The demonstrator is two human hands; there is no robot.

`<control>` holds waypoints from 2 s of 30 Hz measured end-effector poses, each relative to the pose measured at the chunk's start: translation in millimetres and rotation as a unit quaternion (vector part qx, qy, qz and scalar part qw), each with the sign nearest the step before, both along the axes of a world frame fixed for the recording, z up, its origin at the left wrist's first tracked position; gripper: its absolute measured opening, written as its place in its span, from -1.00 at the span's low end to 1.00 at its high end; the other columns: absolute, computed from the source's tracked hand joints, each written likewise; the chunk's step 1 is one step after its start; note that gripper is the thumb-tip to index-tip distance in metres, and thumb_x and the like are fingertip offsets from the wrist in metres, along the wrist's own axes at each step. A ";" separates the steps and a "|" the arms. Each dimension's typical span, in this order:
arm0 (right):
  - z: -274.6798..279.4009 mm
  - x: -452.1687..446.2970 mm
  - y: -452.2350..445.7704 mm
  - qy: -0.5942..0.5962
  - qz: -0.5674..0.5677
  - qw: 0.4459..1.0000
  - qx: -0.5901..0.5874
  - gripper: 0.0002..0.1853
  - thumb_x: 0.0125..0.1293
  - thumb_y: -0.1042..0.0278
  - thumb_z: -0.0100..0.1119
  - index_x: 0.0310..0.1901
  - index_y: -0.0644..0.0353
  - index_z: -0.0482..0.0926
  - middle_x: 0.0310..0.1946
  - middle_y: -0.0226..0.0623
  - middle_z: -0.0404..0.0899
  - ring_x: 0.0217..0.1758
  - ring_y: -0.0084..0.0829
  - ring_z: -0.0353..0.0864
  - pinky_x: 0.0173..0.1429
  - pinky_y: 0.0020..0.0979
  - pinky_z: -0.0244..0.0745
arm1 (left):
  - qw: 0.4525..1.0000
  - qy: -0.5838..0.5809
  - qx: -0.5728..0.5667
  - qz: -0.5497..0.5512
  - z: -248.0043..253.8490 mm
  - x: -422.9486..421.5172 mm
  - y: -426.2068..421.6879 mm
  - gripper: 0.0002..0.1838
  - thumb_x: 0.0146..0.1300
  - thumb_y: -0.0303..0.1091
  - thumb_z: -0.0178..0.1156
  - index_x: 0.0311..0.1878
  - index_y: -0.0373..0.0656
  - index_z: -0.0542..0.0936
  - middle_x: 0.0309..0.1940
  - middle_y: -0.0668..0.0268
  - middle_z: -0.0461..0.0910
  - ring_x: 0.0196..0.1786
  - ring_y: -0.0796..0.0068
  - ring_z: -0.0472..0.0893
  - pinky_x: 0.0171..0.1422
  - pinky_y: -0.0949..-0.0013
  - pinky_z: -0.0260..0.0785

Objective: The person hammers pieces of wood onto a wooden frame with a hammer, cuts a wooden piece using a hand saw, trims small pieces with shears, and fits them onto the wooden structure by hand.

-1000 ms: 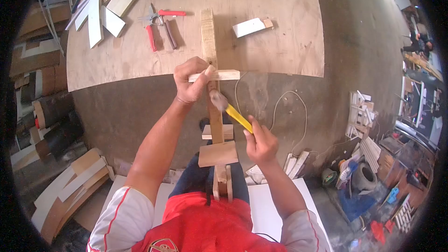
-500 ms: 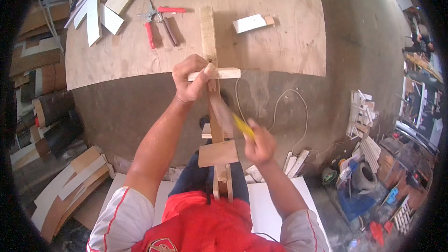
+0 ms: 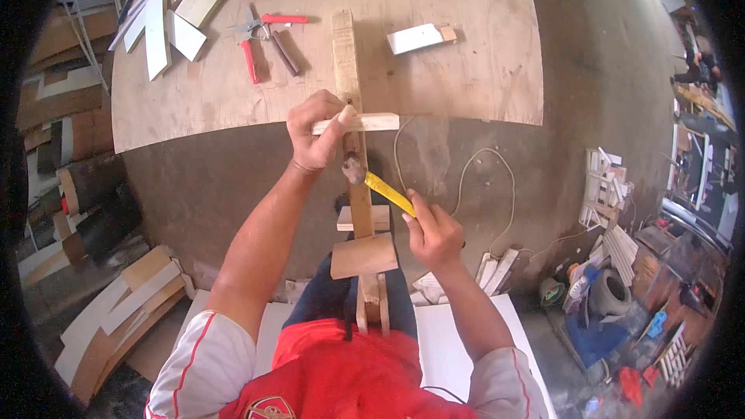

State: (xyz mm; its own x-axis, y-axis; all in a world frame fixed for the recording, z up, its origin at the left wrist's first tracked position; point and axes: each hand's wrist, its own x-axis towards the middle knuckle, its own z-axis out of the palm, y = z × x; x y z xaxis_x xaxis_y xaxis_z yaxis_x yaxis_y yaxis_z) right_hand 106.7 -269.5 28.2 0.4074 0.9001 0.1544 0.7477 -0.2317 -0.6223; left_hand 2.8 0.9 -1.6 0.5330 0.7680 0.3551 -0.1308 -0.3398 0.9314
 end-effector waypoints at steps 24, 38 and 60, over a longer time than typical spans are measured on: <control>-19.8 7.9 -0.3 0.025 0.036 0.976 0.213 -0.49 0.27 0.42 0.38 0.27 0.26 0.62 -0.48 -0.20 0.55 -0.53 -0.18 0.55 -0.42 -0.18 0.46 | 1.000 -0.012 0.012 0.006 -4.1 6.2 4.3 -0.88 0.13 -0.48 0.37 -0.48 -0.28 0.66 -0.58 0.21 0.57 -0.51 0.33 0.51 -0.36 0.27 0.32; -35.2 19.0 6.5 -0.001 0.004 0.999 0.053 -0.57 0.25 0.48 0.38 0.17 0.34 0.67 -0.45 -0.18 0.61 -0.52 -0.21 0.58 -0.44 -0.23 0.47 | 1.000 -0.007 0.015 -0.002 -5.6 8.9 11.5 -0.87 0.13 -0.48 0.37 -0.48 -0.29 0.65 -0.58 0.20 0.56 -0.49 0.33 0.51 -0.37 0.28 0.31; -27.8 8.4 4.7 0.022 -0.015 1.000 0.013 -0.56 0.30 0.41 0.38 0.23 0.22 0.67 -0.42 -0.18 0.61 -0.47 -0.16 0.61 -0.39 -0.24 0.49 | 1.000 0.024 0.017 -0.004 2.3 7.3 9.8 -0.84 0.15 -0.46 0.36 -0.50 -0.29 0.62 -0.57 0.21 0.56 -0.49 0.30 0.51 -0.34 0.29 0.34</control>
